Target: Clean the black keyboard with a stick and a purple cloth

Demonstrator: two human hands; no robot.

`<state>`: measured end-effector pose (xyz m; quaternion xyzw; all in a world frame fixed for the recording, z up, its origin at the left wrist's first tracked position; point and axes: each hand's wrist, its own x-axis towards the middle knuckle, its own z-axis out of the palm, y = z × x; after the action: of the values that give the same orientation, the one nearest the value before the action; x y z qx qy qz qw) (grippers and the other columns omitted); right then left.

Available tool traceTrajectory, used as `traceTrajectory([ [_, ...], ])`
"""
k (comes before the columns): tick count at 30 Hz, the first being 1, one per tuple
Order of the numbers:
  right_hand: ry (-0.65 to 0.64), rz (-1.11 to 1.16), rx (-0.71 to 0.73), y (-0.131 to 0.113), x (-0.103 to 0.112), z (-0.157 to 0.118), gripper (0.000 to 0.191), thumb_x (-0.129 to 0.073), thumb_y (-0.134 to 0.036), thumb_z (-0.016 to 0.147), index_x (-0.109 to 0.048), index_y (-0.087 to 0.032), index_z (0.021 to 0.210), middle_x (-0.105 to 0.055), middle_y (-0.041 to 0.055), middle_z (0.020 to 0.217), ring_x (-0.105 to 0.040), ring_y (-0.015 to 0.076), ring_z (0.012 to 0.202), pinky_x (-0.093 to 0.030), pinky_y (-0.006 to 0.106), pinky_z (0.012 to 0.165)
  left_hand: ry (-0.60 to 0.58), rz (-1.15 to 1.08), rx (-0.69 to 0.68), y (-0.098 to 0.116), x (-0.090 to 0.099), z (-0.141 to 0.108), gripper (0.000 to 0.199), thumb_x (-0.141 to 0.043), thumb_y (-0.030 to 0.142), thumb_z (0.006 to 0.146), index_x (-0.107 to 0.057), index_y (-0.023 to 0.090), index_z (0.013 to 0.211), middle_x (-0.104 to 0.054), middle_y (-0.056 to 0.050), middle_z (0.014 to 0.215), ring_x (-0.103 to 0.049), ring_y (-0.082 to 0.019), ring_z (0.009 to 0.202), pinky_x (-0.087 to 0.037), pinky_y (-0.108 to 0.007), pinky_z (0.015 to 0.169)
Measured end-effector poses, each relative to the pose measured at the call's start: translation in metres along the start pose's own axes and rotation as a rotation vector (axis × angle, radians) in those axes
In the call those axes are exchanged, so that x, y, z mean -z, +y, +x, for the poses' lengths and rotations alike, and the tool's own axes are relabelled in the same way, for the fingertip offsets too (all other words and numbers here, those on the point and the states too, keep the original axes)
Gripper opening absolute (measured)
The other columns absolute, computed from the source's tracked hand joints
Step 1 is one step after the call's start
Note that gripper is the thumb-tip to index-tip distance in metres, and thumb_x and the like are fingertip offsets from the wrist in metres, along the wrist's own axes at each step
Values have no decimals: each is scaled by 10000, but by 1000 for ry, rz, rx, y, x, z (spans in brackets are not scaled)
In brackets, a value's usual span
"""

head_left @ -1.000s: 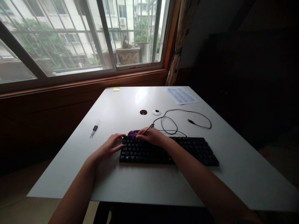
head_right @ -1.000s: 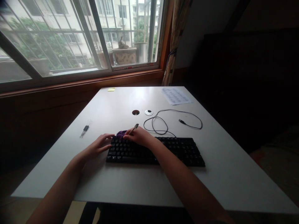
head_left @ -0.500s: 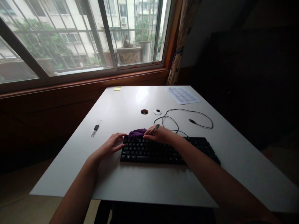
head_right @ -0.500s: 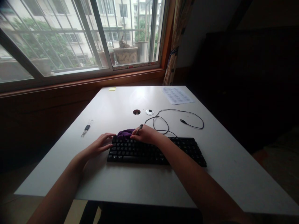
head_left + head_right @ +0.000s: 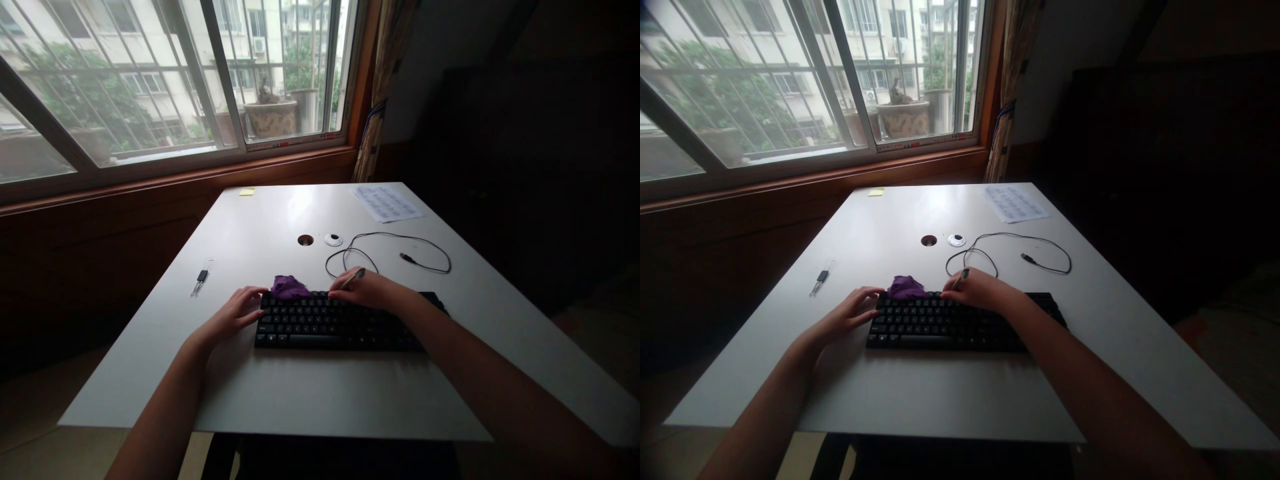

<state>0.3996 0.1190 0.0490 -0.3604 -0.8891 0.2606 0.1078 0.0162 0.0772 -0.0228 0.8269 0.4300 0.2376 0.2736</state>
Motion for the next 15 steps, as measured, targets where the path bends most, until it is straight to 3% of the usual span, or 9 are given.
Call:
traceTrajectory([
  [9,42,95,-106,17,13,-36,335,-619,-484,943,-804,-205,960,-779,68,935,-699,207,856,-517,312,784,-9,-11,14,-1,0,-1,450,-610,446,997,-514,308,1414,-593,-97,1308,-576,-279,1202,-478,-475,1065],
  [15,199,203,7,1,-7,-18,334,-629,-499,953,-799,-212,971,-776,56,918,-691,184,845,-515,298,793,-9,-17,26,-1,0,-2,460,-602,446,1002,-499,319,1432,-582,-94,1342,-578,-277,1225,-474,-470,1088],
])
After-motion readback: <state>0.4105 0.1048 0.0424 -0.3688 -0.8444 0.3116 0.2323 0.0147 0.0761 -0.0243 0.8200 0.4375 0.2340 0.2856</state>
